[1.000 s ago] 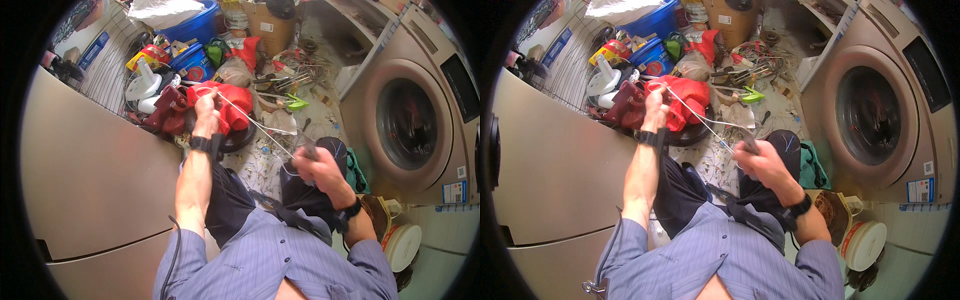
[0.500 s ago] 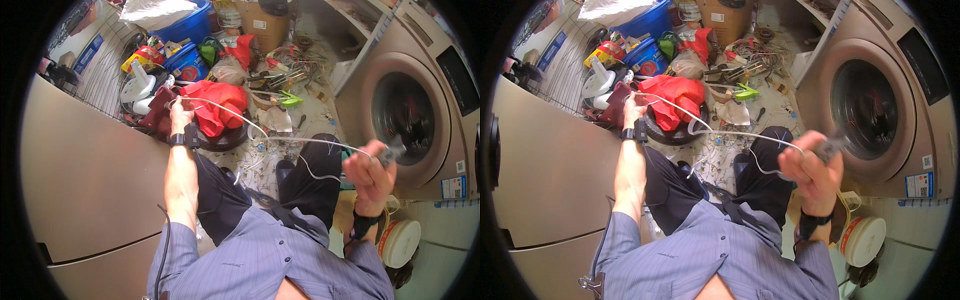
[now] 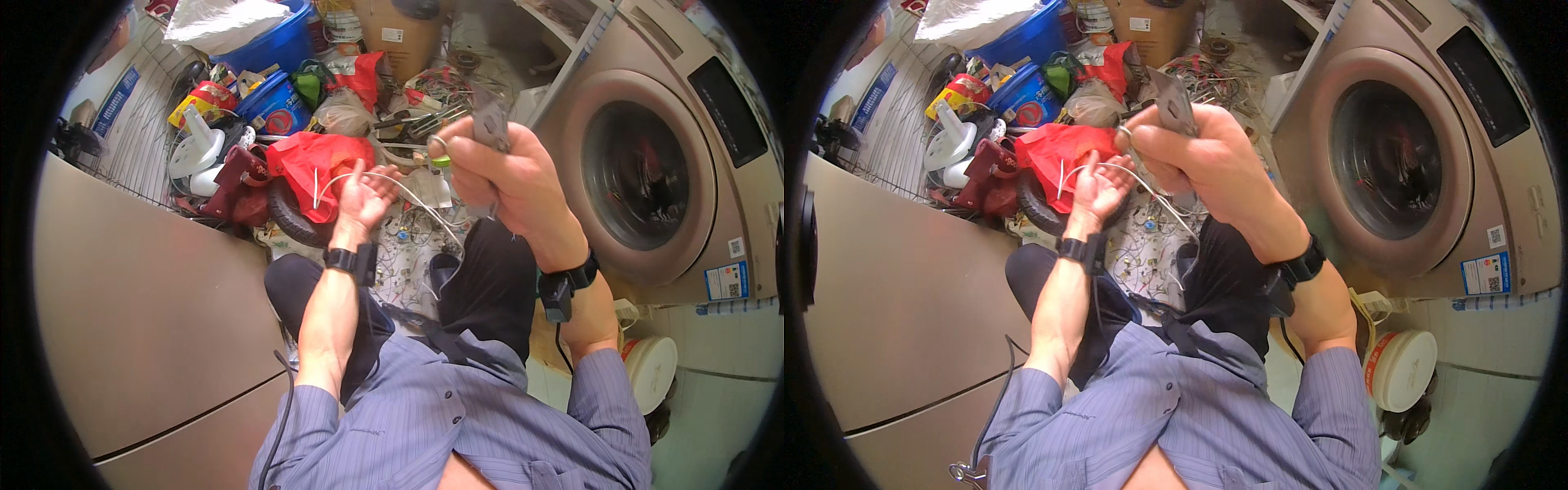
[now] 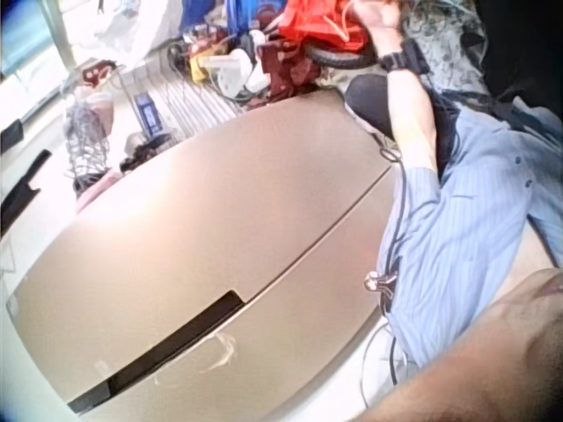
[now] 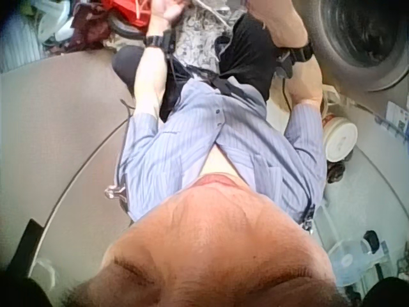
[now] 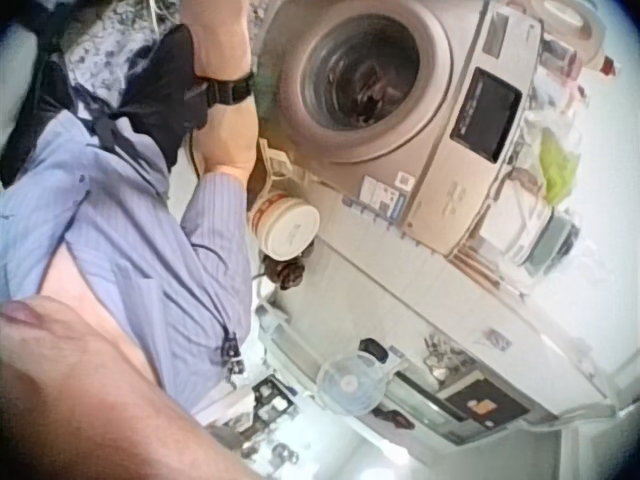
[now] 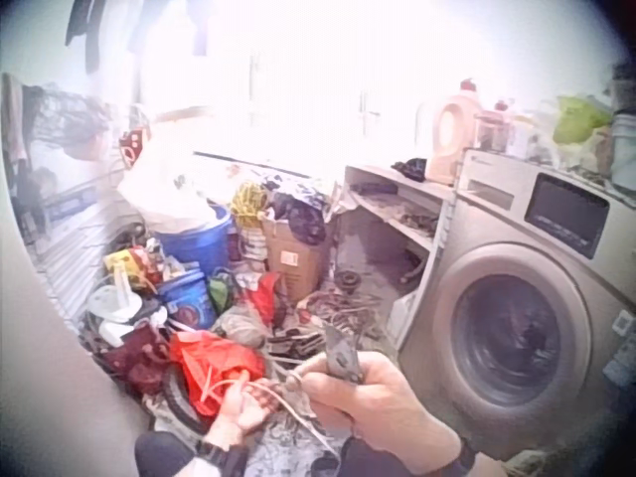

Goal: The person sits on the floor and repairs a white electrical cable by stripping the outer sheath with pliers, twisting the exposed conductors, and wrapping the connection with blue insulating tape. The person handles the cable, pliers, and tape throughout the process.

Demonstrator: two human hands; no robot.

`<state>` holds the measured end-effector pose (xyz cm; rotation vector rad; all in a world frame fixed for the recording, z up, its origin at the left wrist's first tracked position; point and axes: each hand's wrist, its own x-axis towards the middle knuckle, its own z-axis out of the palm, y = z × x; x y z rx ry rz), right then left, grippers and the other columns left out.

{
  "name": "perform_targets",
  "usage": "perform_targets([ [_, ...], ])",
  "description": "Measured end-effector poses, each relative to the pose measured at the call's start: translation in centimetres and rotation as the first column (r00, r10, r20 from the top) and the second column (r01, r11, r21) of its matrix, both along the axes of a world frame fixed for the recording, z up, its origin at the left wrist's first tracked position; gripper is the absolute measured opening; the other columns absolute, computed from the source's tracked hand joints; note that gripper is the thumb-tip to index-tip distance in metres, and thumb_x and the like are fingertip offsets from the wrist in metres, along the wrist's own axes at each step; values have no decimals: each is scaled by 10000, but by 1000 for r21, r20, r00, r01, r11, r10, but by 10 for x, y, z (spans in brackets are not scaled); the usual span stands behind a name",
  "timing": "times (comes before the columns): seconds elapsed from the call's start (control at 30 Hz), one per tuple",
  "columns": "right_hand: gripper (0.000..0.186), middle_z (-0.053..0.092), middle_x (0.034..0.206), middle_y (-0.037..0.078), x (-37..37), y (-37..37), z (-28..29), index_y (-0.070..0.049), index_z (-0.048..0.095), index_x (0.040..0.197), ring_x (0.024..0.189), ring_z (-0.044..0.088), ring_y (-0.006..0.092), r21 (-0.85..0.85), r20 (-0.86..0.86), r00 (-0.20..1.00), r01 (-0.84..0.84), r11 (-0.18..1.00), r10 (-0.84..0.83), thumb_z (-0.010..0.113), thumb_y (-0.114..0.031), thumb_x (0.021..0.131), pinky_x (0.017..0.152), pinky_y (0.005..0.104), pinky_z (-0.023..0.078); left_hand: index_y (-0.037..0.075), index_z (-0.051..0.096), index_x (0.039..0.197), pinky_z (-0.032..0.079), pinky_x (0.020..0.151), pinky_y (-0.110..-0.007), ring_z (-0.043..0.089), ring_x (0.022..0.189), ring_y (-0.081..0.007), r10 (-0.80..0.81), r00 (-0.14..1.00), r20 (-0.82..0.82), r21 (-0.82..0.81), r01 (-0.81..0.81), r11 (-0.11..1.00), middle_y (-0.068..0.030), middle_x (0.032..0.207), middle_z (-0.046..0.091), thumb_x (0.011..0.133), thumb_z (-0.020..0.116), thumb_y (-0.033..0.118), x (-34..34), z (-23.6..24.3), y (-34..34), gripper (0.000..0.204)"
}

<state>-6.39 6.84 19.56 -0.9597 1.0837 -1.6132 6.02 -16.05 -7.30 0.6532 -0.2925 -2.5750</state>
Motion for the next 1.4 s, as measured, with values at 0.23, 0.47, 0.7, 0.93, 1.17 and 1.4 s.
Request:
perform_targets([
  [0.23, 174, 480, 656, -46, -33, -30, 5, 35, 721, 1028, 549, 388, 45, -63, 27, 994, 106, 992, -104, 680, -126, 974, 504, 241, 280, 57, 683, 1143, 568, 942, -439, 699, 1108, -305, -369, 920, -131, -273, 324, 906, -151, 1166, 736, 1055, 571, 435, -8, 12, 92, 404],
  [0.47, 200, 490, 682, -48, -101, -34, -5, 35, 696, 1055, 564, 401, 64, -161, -103, 954, 264, 951, -283, 604, -141, 1041, 534, 240, 326, 58, 687, 1143, 575, 914, -362, 717, 1039, -212, -495, 869, 8, -528, 424, 736, -122, 1127, 744, 990, 719, 281, 7, 20, 103, 272],
  [0.7, 172, 689, 795, 168, -106, -32, -74, -32, 713, 969, 700, 652, 384, -734, -679, -336, 331, 593, -652, 640, -188, 982, 689, 456, 534, 34, 714, 1053, 594, 773, -316, 735, 833, -177, -144, 989, 29, -470, 141, 871, -103, 960, 767, 990, 716, 173, 8, 23, 84, 153],
  [0.93, 257, 681, 777, 139, -18, -33, -146, 7, 676, 905, 721, 695, 241, 259, -629, 772, 322, 911, -94, 601, -217, 1007, 673, 393, 542, 16, 748, 1010, 514, 692, -246, 652, 729, -97, 25, 986, 162, -702, 97, 706, -59, 861, 751, 968, 737, 158, 7, 47, 90, 149],
  [1.17, 166, 704, 924, 68, 6, -57, -162, 14, 652, 1138, 772, 672, 127, 155, 224, 933, 251, 956, -281, 606, -107, 1035, 731, 275, 555, 12, 743, 1050, 494, 684, -235, 637, 727, -80, 19, 981, 194, -745, 134, 653, -27, 865, 738, 966, 741, 169, 16, 68, 87, 179],
  [1.4, 156, 640, 814, 43, 22, -63, -168, 3, 600, 1127, 721, 617, 125, 39, 165, 922, 349, 936, -350, 552, 14, 980, 712, 291, 514, 8, 706, 1043, 516, 732, -276, 655, 785, -136, -100, 995, 4, -454, 91, 887, -58, 941, 723, 1055, 595, 170, 25, 58, 77, 197],
])
